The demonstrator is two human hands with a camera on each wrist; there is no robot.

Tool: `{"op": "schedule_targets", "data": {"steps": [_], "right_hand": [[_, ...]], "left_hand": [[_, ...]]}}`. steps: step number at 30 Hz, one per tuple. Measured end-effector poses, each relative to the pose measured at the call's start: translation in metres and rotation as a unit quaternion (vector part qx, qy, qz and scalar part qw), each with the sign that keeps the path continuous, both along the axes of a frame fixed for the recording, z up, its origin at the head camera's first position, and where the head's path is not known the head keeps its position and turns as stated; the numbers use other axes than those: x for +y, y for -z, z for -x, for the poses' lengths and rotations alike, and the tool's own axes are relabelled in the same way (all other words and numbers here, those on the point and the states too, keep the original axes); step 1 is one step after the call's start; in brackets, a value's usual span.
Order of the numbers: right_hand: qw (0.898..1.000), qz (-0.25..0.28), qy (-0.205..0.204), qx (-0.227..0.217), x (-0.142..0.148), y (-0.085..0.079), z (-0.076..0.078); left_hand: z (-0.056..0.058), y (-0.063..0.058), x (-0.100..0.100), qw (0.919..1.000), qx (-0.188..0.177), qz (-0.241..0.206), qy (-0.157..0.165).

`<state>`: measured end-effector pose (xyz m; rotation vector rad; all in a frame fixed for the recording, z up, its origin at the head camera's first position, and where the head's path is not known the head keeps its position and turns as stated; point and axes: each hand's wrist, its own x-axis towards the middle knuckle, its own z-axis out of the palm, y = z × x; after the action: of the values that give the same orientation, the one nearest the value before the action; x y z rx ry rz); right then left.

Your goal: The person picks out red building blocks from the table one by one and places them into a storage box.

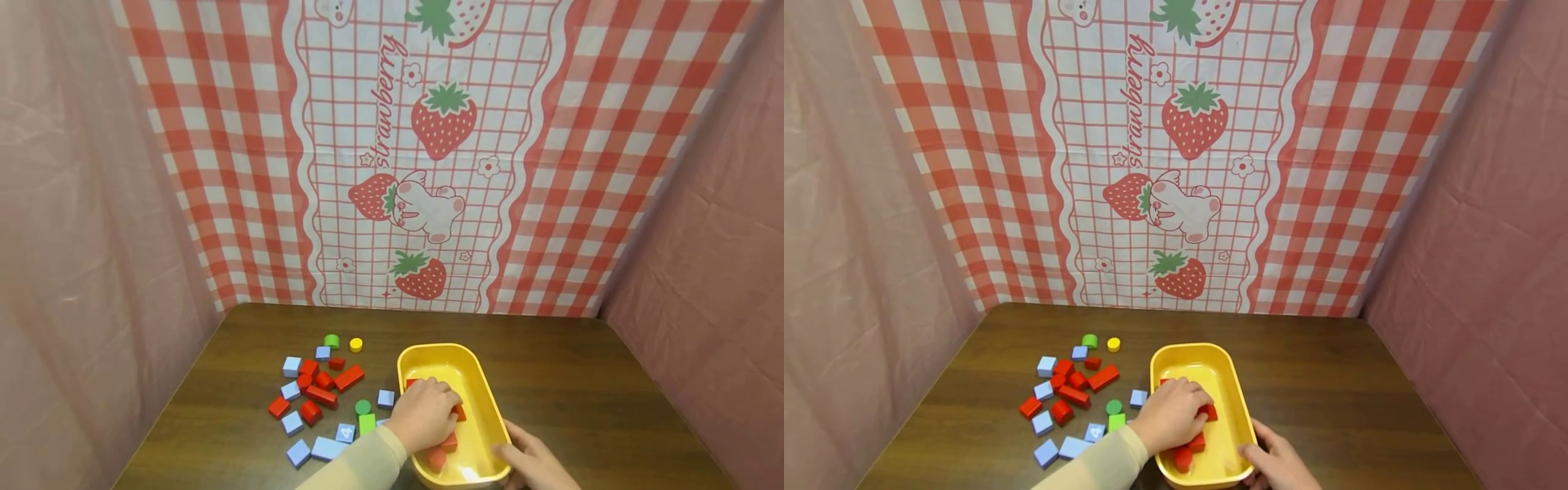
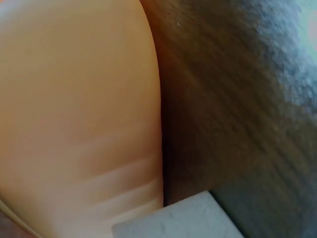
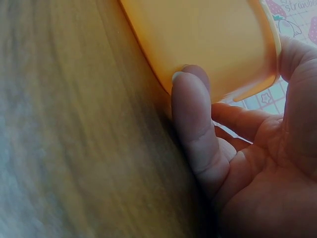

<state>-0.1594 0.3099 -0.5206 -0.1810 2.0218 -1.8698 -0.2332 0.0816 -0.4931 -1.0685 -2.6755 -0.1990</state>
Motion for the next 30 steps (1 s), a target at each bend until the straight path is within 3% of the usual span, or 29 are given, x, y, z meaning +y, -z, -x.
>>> {"op": "schedule_targets", "data": {"steps": [5,9,15,19,21,24,27,30], "right_hand": [[1.0,0.007,-0.003,-0.002,0.0,0.0,0.0],[1.0,0.001,0.0,0.002,0.0,0.0,0.0],[1.0,-0.003,0.003,0.001,-0.002,-0.001,0.0],[1.0,-0.007,0.007,-0.002,-0.001,0.0,0.0],[1.0,-0.011,0.006,-0.003,-0.001,0.0,0.0],[1.0,-0.022,0.008,-0.001,0.0,-0.001,0.0],[0.999,-0.033,0.009,0.003,0.0,-0.002,0.0],[0.999,-0.04,0.007,0.006,0.001,-0.002,0.0]], "left_hand": [[0.001,0.002,-0.001,0.9998,0.012,-0.016,0.004],[0.001,0.002,-0.003,0.9979,0.029,-0.057,0.004],[0.0,-0.003,-0.013,0.9869,0.08,-0.14,0.011],[0.004,-0.01,-0.031,0.9799,0.11,-0.166,0.014],[0.008,-0.013,-0.046,0.9818,0.1,-0.161,-0.014],[0.017,-0.016,-0.073,0.9846,0.055,-0.137,-0.094],[0.026,-0.014,-0.1,0.9783,0.012,-0.094,-0.184],[0.031,-0.01,-0.122,0.9701,-0.014,-0.057,-0.235]]}}
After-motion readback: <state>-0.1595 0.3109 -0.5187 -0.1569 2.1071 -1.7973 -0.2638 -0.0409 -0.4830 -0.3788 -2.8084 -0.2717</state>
